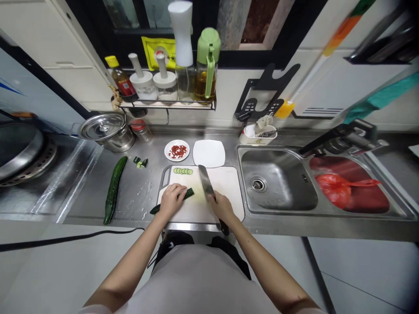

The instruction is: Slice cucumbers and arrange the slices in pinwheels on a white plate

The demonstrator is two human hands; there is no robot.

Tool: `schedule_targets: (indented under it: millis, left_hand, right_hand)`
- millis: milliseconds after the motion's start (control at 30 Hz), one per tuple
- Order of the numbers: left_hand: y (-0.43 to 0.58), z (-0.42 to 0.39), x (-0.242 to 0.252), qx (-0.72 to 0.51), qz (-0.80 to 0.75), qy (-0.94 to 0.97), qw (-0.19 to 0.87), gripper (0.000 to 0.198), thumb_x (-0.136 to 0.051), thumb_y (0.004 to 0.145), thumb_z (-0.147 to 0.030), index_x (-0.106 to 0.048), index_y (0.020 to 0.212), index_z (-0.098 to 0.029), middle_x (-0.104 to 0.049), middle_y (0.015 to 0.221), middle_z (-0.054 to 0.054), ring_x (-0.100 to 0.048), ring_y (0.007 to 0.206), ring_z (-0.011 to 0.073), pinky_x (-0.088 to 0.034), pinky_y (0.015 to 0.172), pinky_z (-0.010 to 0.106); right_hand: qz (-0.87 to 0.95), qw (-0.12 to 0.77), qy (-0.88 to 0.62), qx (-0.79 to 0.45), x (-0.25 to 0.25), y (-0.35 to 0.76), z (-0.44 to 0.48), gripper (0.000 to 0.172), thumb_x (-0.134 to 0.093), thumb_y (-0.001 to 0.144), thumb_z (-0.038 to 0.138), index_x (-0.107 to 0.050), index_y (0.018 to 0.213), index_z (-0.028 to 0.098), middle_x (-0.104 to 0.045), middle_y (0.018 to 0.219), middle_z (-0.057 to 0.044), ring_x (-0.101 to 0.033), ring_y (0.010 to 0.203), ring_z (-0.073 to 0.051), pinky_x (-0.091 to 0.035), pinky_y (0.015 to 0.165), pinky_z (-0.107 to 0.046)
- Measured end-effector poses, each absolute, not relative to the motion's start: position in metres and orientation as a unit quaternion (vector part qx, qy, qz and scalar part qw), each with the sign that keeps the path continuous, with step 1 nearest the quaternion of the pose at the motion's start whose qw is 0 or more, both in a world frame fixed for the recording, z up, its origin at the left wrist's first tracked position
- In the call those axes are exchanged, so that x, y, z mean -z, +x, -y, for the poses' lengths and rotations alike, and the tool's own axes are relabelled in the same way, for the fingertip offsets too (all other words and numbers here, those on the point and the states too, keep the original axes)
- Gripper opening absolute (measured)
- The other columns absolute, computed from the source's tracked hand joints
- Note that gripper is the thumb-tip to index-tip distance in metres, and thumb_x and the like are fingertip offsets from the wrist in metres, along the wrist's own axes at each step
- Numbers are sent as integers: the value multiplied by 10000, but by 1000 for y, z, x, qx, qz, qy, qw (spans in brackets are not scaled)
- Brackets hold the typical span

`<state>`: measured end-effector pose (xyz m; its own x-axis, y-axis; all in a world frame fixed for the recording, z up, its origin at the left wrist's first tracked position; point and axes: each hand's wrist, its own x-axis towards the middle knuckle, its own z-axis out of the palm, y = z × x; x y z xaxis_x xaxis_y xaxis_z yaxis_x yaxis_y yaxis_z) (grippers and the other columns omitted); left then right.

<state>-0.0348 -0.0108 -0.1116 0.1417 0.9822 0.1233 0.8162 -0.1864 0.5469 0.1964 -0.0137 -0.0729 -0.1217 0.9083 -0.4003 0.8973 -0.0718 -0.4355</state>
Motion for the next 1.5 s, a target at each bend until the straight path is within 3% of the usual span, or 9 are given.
schedule_targets:
  millis: [500, 933, 1500]
  left_hand:
    - [-25, 9, 124, -225, -604, 727, 236, 264, -501, 933, -352, -713, 1064, -263, -703, 1027, 42, -634, 977, 180, -501, 891, 306]
    - [-18, 12, 129, -228, -596, 740, 214, 212, -544, 919, -334, -726, 997, -257, -719, 1010, 13, -657, 904, 156, -511, 827, 274]
    - [-19, 5, 123, -194, -596, 743, 233, 231, -517, 931, -338, -723, 985, -248, -723, 1025, 27, -651, 933, 167, -489, 809, 270]
  right_hand:
    - [694, -21, -650, -310, 64, 180, 19, 270, -342, 988, 316, -568, 1072, 194, -692, 893, -46, -610, 796, -177, -254, 587, -259]
    - [711, -81, -629, -303, 57, 168, 25, 331, -304, 998, 307, -544, 1186, 178, -701, 997, -100, -649, 892, -215, -369, 694, -274]
    - [716, -70, -628, -298, 65, 163, 31, 343, -291, 999, 307, -545, 1186, 171, -705, 995, -116, -660, 912, -229, -403, 726, -288]
